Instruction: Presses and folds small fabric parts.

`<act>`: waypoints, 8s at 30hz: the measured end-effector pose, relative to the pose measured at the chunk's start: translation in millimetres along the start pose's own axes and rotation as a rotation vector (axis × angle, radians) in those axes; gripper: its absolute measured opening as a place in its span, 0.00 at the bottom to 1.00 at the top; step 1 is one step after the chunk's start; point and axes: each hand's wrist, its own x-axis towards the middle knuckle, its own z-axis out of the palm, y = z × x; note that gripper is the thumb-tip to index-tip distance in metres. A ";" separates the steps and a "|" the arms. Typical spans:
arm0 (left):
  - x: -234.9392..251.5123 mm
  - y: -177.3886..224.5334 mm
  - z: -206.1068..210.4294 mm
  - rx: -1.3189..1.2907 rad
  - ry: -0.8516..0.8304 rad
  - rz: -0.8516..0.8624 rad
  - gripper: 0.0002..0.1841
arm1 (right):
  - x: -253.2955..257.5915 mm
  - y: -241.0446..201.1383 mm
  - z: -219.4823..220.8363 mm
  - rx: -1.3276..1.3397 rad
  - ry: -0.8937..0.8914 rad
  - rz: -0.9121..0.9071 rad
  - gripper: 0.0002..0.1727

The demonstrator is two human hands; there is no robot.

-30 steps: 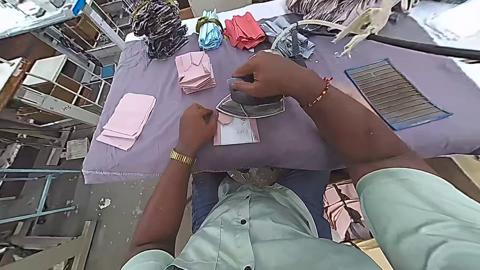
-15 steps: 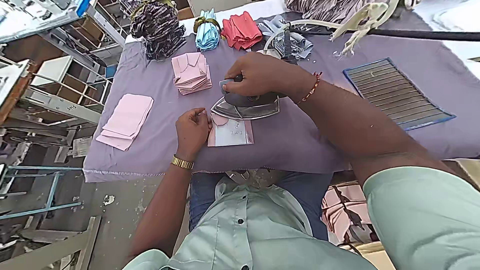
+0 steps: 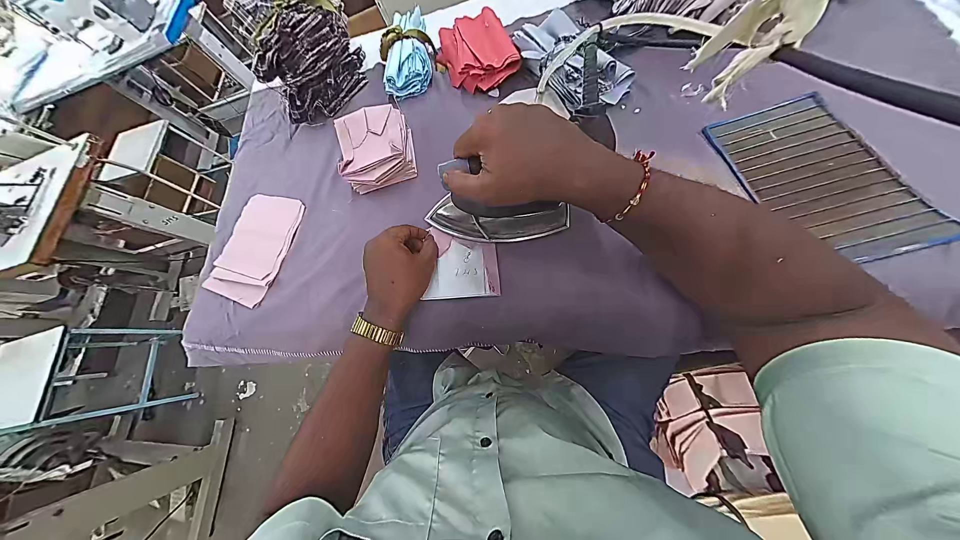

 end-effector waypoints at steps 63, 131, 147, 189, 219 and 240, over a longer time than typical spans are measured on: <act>-41.5 -90.3 -13.1 -0.381 0.532 0.455 0.13 | 18.0 -43.0 35.2 -0.067 0.109 -0.643 0.33; -57.6 -59.9 2.2 -0.097 0.275 0.382 0.22 | -62.8 -19.1 45.0 -0.224 0.673 0.051 0.16; -50.0 -77.4 -6.6 -0.128 0.345 0.417 0.12 | -123.9 37.2 -26.6 -0.016 0.377 0.439 0.23; -40.6 -108.9 -19.8 -0.260 0.406 0.330 0.14 | 37.4 -53.0 39.5 -0.079 0.142 -0.513 0.30; -40.2 -103.9 -23.7 0.054 0.162 0.311 0.32 | -106.9 -99.4 9.5 0.022 0.220 0.173 0.20; -10.9 -70.9 -26.1 -0.052 -0.125 0.401 0.22 | -128.4 -27.3 -16.9 -0.104 0.349 0.301 0.27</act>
